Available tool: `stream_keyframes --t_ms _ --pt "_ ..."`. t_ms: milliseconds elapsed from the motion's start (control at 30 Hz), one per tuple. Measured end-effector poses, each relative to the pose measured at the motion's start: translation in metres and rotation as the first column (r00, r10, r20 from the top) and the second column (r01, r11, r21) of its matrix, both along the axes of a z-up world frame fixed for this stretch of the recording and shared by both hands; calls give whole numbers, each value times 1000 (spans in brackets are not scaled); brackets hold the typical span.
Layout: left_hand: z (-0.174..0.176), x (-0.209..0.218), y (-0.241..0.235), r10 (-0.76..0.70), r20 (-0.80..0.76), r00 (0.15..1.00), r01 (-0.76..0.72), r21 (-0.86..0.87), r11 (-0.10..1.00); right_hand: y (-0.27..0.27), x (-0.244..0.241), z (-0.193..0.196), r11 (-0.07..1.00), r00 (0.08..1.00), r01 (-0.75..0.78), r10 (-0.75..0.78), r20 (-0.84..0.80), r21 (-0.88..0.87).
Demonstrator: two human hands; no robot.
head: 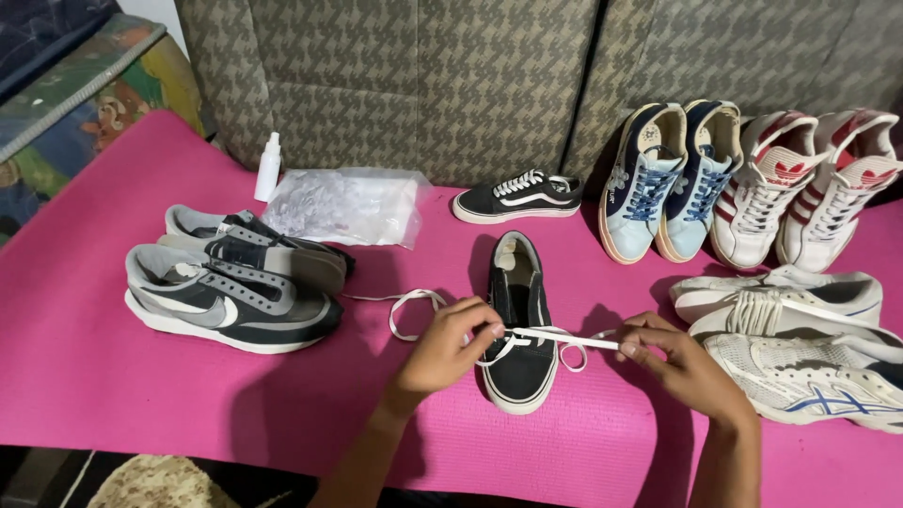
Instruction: The person threads white shoelaces through the eyelets of a black sneaker, pulling them tight and arranging them. They tie the laces into a knot and adjust the loops to secure the shoe.
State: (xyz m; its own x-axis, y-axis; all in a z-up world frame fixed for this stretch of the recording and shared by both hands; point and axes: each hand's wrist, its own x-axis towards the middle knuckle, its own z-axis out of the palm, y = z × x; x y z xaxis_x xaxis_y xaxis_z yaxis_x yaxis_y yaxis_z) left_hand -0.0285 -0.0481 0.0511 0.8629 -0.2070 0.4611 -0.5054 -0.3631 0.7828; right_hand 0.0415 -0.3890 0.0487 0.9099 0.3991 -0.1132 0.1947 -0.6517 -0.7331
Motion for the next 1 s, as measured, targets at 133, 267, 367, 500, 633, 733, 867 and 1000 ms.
stream_keyframes --t_ms 133,267,367,500,633,733,867,1000 --pt "-1 1 -12 0 16 1000 0 11 1000 34 -12 12 990 941 129 -107 322 -49" --pt "5 1 -15 -9 32 999 8 16 1000 81 -25 14 956 894 -200 89 438 213" --pt "9 -2 -12 -12 27 1000 12 5 1000 110 -34 30 909 855 -346 204 477 231" --pt "0 3 -1 -121 30 992 122 -52 991 112 -17 7 826 850 -455 292 438 333" --pt "-5 4 -2 -155 -20 988 150 -163 975 113 -3 7 765 872 -473 339 352 437" --pt "-11 7 -5 -165 -42 985 151 -226 962 116 10 6 693 833 -544 382 400 473" --pt "-19 9 -8 -182 -70 981 151 -322 934 118 21 -1 648 826 -560 387 410 516" --pt "-26 10 -8 -181 -85 980 137 -374 917 121 26 -5 649 814 -576 402 419 497"
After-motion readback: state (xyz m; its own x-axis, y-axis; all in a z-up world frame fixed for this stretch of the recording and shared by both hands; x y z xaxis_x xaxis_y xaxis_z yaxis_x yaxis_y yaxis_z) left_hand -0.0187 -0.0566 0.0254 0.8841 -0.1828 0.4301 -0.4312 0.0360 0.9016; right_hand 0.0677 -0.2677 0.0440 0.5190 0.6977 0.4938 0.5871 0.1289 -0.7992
